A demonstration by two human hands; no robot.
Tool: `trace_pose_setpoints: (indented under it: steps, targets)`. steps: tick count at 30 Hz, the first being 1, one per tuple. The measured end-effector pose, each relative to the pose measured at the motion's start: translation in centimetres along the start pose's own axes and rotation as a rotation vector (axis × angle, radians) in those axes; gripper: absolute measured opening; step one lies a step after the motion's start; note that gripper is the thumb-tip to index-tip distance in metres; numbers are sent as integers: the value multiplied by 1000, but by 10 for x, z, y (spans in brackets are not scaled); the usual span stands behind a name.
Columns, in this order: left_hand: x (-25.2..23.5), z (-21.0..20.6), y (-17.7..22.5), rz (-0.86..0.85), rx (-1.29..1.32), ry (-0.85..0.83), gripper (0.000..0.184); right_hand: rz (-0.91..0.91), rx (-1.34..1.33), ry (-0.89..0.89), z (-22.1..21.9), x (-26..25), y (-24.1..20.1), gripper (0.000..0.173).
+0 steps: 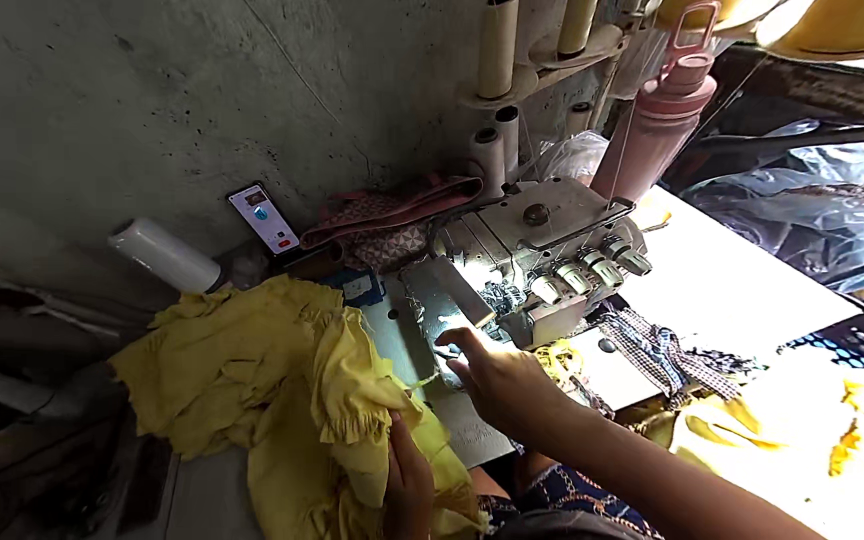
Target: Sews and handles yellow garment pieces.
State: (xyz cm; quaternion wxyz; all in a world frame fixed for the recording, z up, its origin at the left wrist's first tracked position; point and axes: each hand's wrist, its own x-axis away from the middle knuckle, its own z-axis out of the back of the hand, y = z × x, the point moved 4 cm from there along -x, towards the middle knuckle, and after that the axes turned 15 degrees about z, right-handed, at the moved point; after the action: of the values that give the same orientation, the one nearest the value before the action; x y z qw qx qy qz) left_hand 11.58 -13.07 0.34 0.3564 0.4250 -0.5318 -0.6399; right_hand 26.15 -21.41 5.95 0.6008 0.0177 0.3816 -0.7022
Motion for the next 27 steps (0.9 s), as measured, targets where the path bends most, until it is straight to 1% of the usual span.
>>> trace_pose_setpoints:
  steps: [4,5,7,11,14,15,17,19,20,21,22,24,27]
  targets:
    - [11,8,-9,-70,-7,27,34,-72,-265,-240,-8,-27,-13,24]
    - [12,9,-10,-96,-2,31,32,-72,-302,-271,-12,-34,-13,24]
    - [14,11,-12,-121,-3,30,29,-69,-337,-297,-22,-45,-12,23]
    - [15,14,-14,-150,-21,54,28,-68,-315,-328,-36,-61,-13,24]
    - [15,16,-16,-166,-29,55,25,-35,-283,-270,-48,-70,-7,22]
    - [14,17,-16,-139,-11,52,26,-21,-267,-237,-51,-72,-3,22]
    - [14,20,-14,-10,45,42,29,13,-240,-175,-49,-67,1,22]
    - [14,25,-6,150,75,58,34,60,-234,-146,-36,-49,-4,22]
    - [11,27,-4,193,87,81,34,69,-210,-162,-27,-36,-9,23]
    - [9,29,-3,211,97,102,33,93,-146,-140,-20,-22,-14,22]
    - [7,29,-2,215,106,114,32,141,-68,-77,-18,-7,-17,19]
    - [3,29,-1,204,126,101,32,236,57,40,-24,15,-20,14]
    - [0,25,1,231,138,83,34,296,91,83,-36,30,-24,12]
